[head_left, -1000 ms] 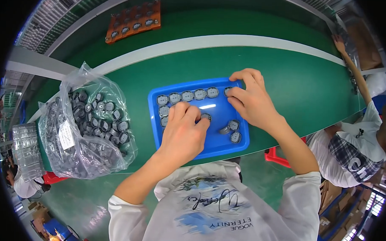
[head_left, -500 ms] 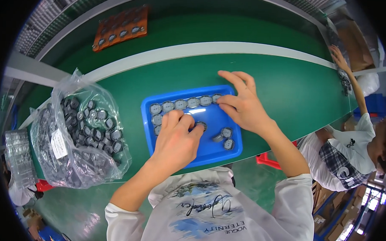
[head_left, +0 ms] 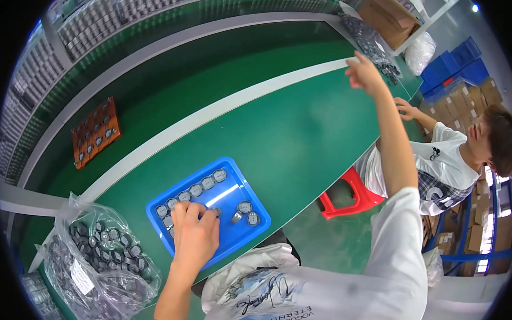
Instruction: The person places small grey cylindrical electronic components into specific slots of a blue plastic tray by hand.
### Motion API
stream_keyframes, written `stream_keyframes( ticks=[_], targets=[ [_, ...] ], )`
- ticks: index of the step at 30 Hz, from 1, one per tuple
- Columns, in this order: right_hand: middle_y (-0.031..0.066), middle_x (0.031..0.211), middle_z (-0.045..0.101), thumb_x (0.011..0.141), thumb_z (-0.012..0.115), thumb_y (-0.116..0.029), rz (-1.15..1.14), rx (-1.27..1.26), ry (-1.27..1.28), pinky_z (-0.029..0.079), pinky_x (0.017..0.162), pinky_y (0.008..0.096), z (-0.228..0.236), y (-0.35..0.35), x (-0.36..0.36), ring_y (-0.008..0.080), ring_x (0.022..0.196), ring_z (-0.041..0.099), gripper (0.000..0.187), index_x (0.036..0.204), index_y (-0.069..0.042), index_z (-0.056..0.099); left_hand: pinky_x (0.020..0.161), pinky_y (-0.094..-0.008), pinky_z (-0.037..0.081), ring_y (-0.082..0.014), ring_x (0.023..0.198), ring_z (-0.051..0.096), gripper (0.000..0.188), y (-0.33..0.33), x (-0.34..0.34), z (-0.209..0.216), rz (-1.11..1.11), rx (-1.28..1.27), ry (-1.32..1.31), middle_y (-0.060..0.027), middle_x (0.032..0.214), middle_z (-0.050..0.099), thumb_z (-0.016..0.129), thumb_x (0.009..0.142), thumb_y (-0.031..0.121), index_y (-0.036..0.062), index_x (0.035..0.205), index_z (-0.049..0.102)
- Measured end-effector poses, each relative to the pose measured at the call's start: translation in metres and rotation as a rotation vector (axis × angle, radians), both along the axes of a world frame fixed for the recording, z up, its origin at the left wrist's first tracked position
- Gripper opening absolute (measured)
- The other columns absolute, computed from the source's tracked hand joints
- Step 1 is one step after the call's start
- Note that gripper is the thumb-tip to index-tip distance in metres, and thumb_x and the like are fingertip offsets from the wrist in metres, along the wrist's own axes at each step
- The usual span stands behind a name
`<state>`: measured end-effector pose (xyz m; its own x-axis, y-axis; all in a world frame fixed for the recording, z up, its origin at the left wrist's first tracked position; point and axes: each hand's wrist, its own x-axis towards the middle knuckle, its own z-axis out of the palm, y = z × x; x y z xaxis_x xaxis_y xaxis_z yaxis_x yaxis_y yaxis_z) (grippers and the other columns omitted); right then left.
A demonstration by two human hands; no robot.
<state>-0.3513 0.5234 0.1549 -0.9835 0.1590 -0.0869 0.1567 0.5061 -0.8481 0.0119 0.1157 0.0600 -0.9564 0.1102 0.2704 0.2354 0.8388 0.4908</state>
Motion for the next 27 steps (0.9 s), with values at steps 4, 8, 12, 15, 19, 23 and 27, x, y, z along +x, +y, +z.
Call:
stream_keyframes(
  ticks=[4,8,12,15,19,23,27],
  targets=[
    [0.0060,0.074,0.062,0.098,0.061,-0.024,0.047,0.143,0.105,0.042,0.042,0.0287,0.057,-0.026,-0.047,0.0108,0.047,0.049,0.076,0.163,-0.017,0.021,0.088,-0.0475,0.043,-0.0344,0.101,0.052,0.020,-0.004,-0.003,0.001,0.022,-0.025,0.042,-0.0113,0.094,0.059,0.079,0.070,0.004,0.0026,0.089,0.072],
    [0.0063,0.073,0.060,0.102,0.055,-0.022,0.442,0.189,0.130,0.042,0.045,0.0286,0.096,-0.157,-0.008,0.0134,0.054,0.049,0.069,0.160,-0.004,0.023,0.090,-0.0485,0.045,-0.0381,0.099,0.055,0.020,-0.018,0.000,-0.004,0.003,-0.075,0.025,-0.0154,0.091,0.061,0.076,0.071,0.008,0.0046,0.089,0.070],
    [-0.0031,0.073,0.047,0.094,0.056,-0.014,1.205,0.271,0.631,0.035,0.055,0.0233,0.112,-0.300,0.140,0.0049,0.062,0.042,0.070,0.160,-0.014,0.035,0.079,-0.0479,0.043,-0.0346,0.083,0.053,0.009,0.000,-0.006,-0.029,0.016,-0.052,0.099,-0.0147,0.082,0.057,0.066,0.070,0.012,0.0066,0.076,0.062],
    [0.0028,0.075,0.057,0.082,0.068,-0.020,1.531,0.097,0.769,0.043,0.052,0.0289,0.116,-0.348,0.242,0.0112,0.056,0.048,0.067,0.147,-0.023,0.054,0.069,-0.0429,0.046,-0.0304,0.081,0.057,0.005,0.003,-0.002,-0.021,0.037,-0.072,0.332,-0.0120,0.081,0.057,0.064,0.074,0.005,0.0064,0.073,0.059],
    [-0.0001,0.067,0.046,0.070,0.078,-0.021,1.755,0.140,0.949,0.038,0.051,0.0302,0.115,-0.335,0.284,0.0137,0.055,0.048,0.060,0.129,-0.023,0.070,0.074,-0.0452,0.046,-0.0328,0.089,0.057,0.002,0.019,-0.008,-0.027,0.079,-0.043,0.374,-0.0133,0.084,0.059,0.064,0.076,0.008,0.0062,0.077,0.064],
    [0.0097,0.079,0.057,0.075,0.076,-0.017,1.719,0.287,0.750,0.045,0.062,0.0384,0.059,-0.317,0.266,0.0266,0.069,0.057,0.048,0.121,-0.009,0.071,0.079,-0.0476,0.045,-0.0351,0.097,0.057,0.007,0.018,-0.006,-0.040,0.144,0.022,0.426,-0.0146,0.087,0.061,0.065,0.078,0.012,0.0059,0.080,0.068],
    [0.0149,0.093,0.065,0.080,0.074,-0.014,1.435,0.264,0.369,0.050,0.072,0.0422,0.000,-0.248,0.231,0.0334,0.081,0.061,0.037,0.115,-0.003,0.070,0.080,-0.0488,0.045,-0.0371,0.096,0.056,0.010,0.005,-0.010,-0.023,-0.044,0.012,0.180,-0.0171,0.089,0.061,0.064,0.074,0.014,0.0052,0.076,0.069]
  ],
)
